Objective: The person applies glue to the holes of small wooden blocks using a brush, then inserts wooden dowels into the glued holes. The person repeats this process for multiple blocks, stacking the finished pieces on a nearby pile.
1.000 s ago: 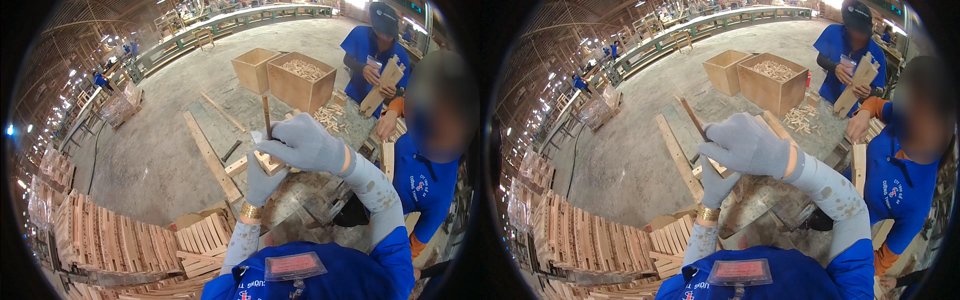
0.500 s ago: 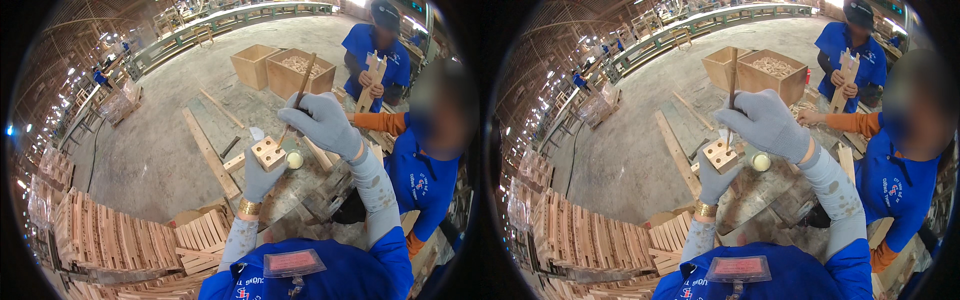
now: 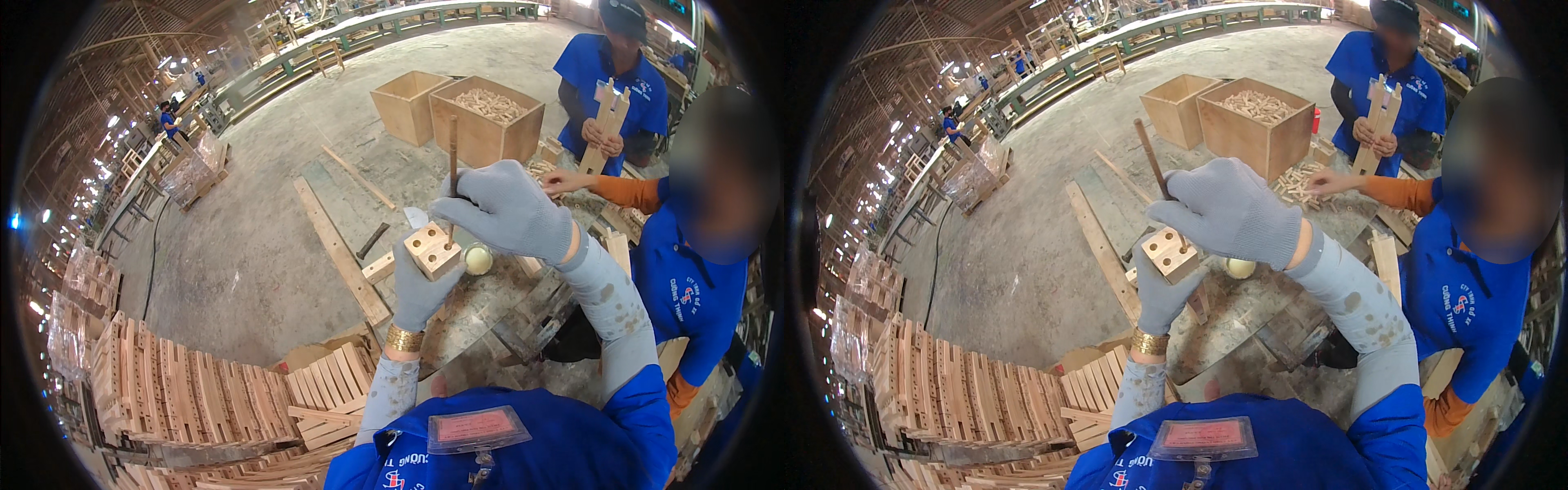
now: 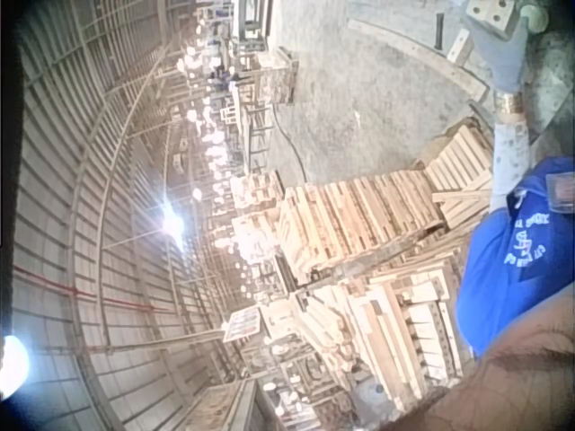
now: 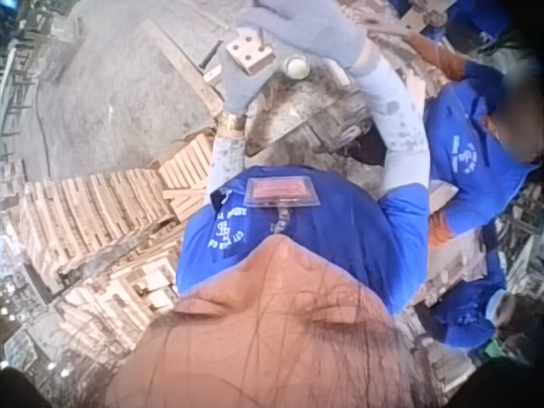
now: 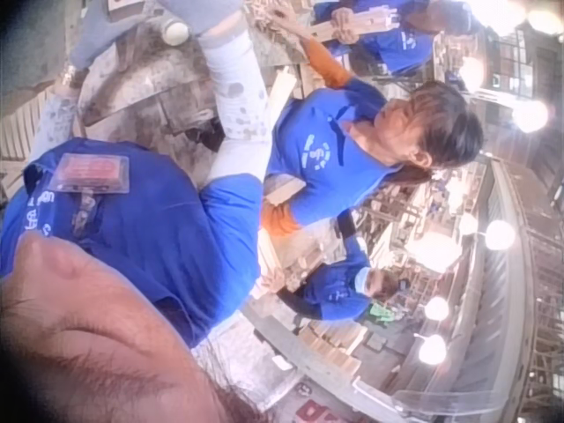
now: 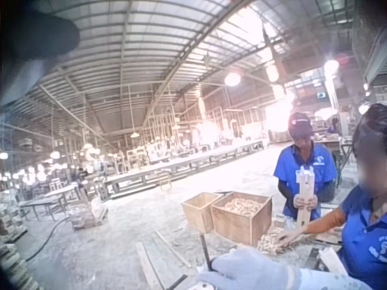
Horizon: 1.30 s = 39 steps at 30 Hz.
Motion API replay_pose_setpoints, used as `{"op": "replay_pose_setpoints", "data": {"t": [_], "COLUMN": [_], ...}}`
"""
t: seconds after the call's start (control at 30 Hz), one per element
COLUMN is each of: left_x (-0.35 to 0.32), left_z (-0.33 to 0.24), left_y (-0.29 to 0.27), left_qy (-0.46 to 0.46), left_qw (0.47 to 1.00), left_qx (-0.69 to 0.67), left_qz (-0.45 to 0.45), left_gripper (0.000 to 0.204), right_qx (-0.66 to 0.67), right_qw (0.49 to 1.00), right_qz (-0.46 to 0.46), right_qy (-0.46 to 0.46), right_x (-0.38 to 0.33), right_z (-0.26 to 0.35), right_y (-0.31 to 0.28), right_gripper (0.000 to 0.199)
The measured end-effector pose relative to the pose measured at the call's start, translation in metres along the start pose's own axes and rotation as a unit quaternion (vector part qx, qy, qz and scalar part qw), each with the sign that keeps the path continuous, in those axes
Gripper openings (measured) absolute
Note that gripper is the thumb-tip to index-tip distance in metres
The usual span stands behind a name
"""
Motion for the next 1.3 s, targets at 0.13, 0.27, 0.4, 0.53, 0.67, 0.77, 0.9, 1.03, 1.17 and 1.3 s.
{"op": "replay_pose_setpoints", "data": {"t": [0.13, 0.27, 0.4, 0.53, 0.67, 0.77, 0.9, 1.03, 1.17, 1.3], "left_x": [0.000, -0.001, 0.002, -0.007, -0.017, -0.019, -0.027, -0.061, -0.075, -0.073], "left_z": [-0.001, 0.003, -0.002, -0.002, 0.010, 0.015, 0.030, 0.088, 0.081, 0.083], "left_y": [0.002, 0.003, -0.003, -0.015, -0.015, -0.016, -0.010, -0.012, -0.016, -0.021], "left_qy": [-0.001, -0.003, 0.031, 0.006, -0.039, -0.038, -0.101, -0.090, -0.064, -0.098], "left_qw": [1.000, 0.999, 0.999, 0.999, 0.997, 0.996, 0.982, 0.980, 0.988, 0.994], "left_qx": [-0.004, -0.041, 0.003, -0.002, -0.070, -0.075, -0.159, -0.094, -0.107, 0.046], "left_qz": [0.008, 0.011, -0.008, -0.044, -0.005, 0.000, 0.021, 0.151, 0.096, -0.008], "left_gripper": [0.069, 0.068, 0.069, 0.068, 0.071, 0.074, 0.070, 0.065, 0.057, 0.067], "right_qx": [0.027, 0.000, 0.157, 0.369, 0.430, 0.421, 0.446, 0.484, 0.466, 0.462], "right_qw": [0.999, 1.000, 0.984, 0.904, 0.883, 0.897, 0.889, 0.864, 0.876, 0.871], "right_qz": [0.032, -0.005, -0.064, -0.155, -0.110, -0.043, -0.008, 0.026, 0.006, -0.007], "right_qy": [0.021, -0.001, 0.051, 0.148, 0.152, 0.127, 0.105, 0.135, 0.124, 0.165], "right_x": [-0.003, -0.008, -0.030, -0.078, -0.112, -0.124, -0.117, -0.106, -0.107, -0.106], "right_z": [-0.003, 0.003, -0.006, -0.053, -0.090, -0.096, -0.090, -0.088, -0.091, -0.092], "right_y": [0.005, -0.008, -0.030, -0.014, 0.074, 0.154, 0.203, 0.212, 0.210, 0.223], "right_gripper": [0.026, 0.025, 0.019, 0.016, 0.026, 0.061, 0.074, 0.079, 0.073, 0.060]}}
Point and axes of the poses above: each hand's wrist, its own x-axis towards the middle knuckle, its own y-axis out of the palm, z = x × y, the point moved 9 cm from there along x, towards the middle knuckle, and after that the axes turned 12 degrees about z, right-handed, at the moved point
